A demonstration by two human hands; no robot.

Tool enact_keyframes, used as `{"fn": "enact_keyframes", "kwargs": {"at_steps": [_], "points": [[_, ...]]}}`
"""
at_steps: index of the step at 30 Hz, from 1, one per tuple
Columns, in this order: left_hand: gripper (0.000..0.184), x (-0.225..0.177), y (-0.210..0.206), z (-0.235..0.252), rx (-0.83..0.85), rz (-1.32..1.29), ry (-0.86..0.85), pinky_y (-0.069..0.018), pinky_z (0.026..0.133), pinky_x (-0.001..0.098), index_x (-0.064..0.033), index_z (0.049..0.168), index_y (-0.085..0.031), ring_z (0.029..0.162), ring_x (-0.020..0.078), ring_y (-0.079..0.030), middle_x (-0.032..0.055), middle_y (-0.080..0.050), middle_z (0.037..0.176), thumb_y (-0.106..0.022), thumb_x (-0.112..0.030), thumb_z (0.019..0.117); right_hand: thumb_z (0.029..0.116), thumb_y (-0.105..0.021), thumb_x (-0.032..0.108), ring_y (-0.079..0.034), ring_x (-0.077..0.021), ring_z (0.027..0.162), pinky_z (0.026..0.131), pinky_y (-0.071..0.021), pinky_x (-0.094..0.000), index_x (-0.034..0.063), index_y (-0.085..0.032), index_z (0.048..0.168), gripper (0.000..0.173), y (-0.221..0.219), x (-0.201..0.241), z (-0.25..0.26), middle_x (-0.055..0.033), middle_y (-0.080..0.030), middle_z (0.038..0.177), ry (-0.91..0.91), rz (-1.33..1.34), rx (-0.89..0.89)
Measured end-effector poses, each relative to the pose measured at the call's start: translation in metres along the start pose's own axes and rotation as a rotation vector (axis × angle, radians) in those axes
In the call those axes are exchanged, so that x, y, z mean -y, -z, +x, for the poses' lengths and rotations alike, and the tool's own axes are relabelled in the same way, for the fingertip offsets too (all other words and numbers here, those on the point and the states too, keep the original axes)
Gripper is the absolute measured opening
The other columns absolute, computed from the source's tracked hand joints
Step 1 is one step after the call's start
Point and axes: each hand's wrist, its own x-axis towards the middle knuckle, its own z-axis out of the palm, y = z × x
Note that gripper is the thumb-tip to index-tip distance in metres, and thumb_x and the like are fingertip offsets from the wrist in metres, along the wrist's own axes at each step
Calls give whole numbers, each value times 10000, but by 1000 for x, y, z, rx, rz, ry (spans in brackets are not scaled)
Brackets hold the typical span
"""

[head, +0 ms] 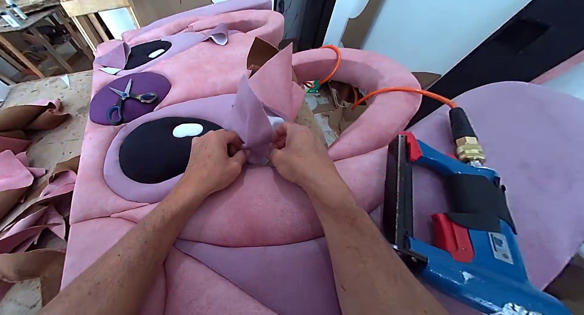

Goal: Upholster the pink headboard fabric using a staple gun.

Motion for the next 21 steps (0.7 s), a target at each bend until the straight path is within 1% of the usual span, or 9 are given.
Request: {"fn": "enact_keyframes", "kwargs": {"at_steps": [3,5,7,9,11,14,17,19,21], "points": [[161,0,-2,1,-2,15,-23,-485,750,488,-128,813,-687,749,159,-627,-5,-637,748,-677,-258,907,825,-719,150,-681,-298,904,734,-519,-580,102,-670,1135,318,3,1,2,-84,-715,936,-6,38,5],[132,1,-3,4,-1,13,-47,-476,774,495,-132,808,-679,761,157,-626,-8,-635,751,-686,-235,890,789,-745,204,-687,-272,871,706,-538,-552,112,-652,1161,394,4,1,4,-77,-709,946,12,69,6],[101,2,-3,5,13,-2,-77,-469,799,496,-134,823,-683,807,157,-629,-11,-643,783,-691,-215,882,803,-799,232,-676,-285,909,752,-527,-565,101,-666,1125,372,2,2,7,-96,-698,950,42,59,11],[95,5,-2,5,24,-20,-92,-481,827,476,-134,876,-711,878,155,-634,-10,-666,853,-698,-228,882,801,-806,212,-677,-306,909,749,-524,-579,94,-688,1055,304,-3,1,10,-111,-697,921,51,22,-14],[166,5,-3,3,15,-17,-76,-487,815,445,-141,907,-726,912,158,-626,-8,-665,896,-695,-299,866,799,-787,174,-678,-319,921,743,-525,-579,93,-677,1040,277,-7,3,11,-116,-695,928,40,-2,-49],[313,0,-4,4,6,43,-20,-471,786,467,-134,882,-710,906,205,-606,23,-629,884,-725,-443,837,797,-748,127,-678,-310,919,723,-517,-565,103,-681,1040,254,-8,6,11,-106,-697,922,31,-7,-82],[279,-4,-6,8,37,95,12,-453,786,509,-118,861,-682,912,256,-597,53,-608,881,-765,-381,819,809,-718,100,-677,-295,901,710,-510,-548,106,-703,1047,238,-6,6,9,-93,-702,905,20,22,-118],[212,-3,-3,10,62,68,23,-475,785,497,-124,867,-697,915,235,-611,50,-629,903,-765,-322,837,807,-713,99,-680,-289,902,709,-511,-540,108,-707,1038,231,-6,6,10,-88,-705,904,16,38,-144],[168,2,2,13,79,3,45,-512,752,436,-136,852,-709,870,168,-631,32,-651,907,-750,-297,871,817,-709,103,-674,-283,920,717,-507,-537,111,-705,1034,217,-5,8,11,-89,-698,928,7,64,-144]]}}
